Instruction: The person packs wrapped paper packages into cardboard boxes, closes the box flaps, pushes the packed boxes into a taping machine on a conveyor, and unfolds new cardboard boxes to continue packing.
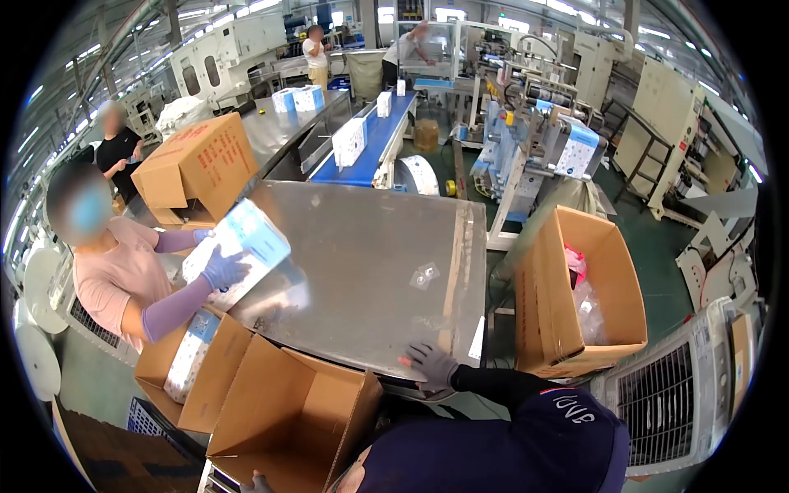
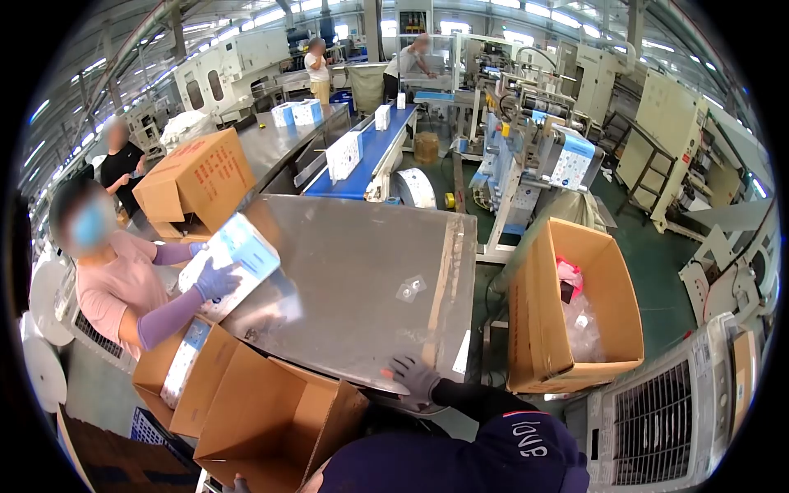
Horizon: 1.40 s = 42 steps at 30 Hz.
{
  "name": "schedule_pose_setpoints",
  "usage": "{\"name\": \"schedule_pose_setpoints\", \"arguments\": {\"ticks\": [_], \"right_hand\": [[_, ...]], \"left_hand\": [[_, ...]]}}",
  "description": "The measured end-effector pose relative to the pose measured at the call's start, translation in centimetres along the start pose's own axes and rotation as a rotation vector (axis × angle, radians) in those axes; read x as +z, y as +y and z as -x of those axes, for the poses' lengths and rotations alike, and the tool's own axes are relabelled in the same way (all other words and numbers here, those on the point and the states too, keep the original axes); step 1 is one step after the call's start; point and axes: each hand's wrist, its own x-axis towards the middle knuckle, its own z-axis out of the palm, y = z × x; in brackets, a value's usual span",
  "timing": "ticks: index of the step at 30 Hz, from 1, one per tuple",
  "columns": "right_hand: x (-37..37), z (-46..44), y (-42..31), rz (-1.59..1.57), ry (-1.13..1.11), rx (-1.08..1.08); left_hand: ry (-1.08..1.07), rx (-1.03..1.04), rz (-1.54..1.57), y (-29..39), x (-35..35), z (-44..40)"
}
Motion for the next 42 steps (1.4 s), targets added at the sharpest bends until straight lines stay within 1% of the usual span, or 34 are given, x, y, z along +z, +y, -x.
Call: {"name": "schedule_pose_setpoints", "arguments": {"ticks": [4,7,10,13,19,22,25,28,31,32,34,35,38,39,41,42], "right_hand": [[-0.1,0.0,0.0,0.007,-0.027,0.009],[-0.1,0.1,0.0,-0.021,-0.023,0.013],[0.0,0.0,0.0,-0.001,-0.006,0.007],[-0.9,0.0,-0.3,-0.030,-0.080,0.033],[-0.6,0.1,-0.3,-0.066,-0.050,0.029],[-0.6,0.1,-0.4,-0.055,-0.035,0.037],[-0.8,0.0,-0.5,-0.056,-0.008,0.039],[-0.7,-0.1,-0.3,-0.051,-0.008,0.016],[-0.8,-0.2,-0.3,-0.049,-0.082,0.014],[-0.6,-0.2,-0.6,-0.077,-0.047,0.031],[-0.9,-0.7,-1.0,-0.130,0.021,0.065],[-1.2,-1.2,-1.0,-0.129,0.051,0.056],[-0.2,-4.2,0.6,-0.280,-0.045,0.096],[-0.7,-6.2,1.2,-0.281,-0.130,0.097],[-2.6,-11.6,3.1,-0.283,-0.293,0.098],[-2.5,-14.4,4.5,-0.297,-0.198,0.069]], "left_hand": [[0.011,-0.006,0.013,1.2,-0.6,0.8],[0.060,0.038,-0.042,1.5,-0.5,1.1],[0.058,0.011,-0.110,0.6,-0.2,0.5],[0.055,0.008,-0.105,-0.7,0.3,0.0],[0.119,0.066,-0.037,0.0,0.1,0.8],[0.076,0.019,-0.138,0.0,-0.1,0.5],[0.090,0.046,-0.119,0.5,-0.2,0.8],[0.031,0.038,-0.028,-0.3,0.1,-0.1],[0.061,0.064,-0.106,-0.5,0.2,-0.2],[0.011,0.013,-0.112,-0.8,0.2,-0.7],[0.094,0.076,-0.075,-0.8,0.5,-0.5],[0.102,0.121,0.019,-0.7,0.6,-0.6],[0.096,0.076,0.003,-2.7,1.4,-1.9],[0.142,0.088,-0.060,-3.4,1.8,-2.2],[0.125,0.049,-0.137,-1.6,1.5,-2.0],[0.117,0.030,-0.173,-0.6,1.5,-2.0]]}}
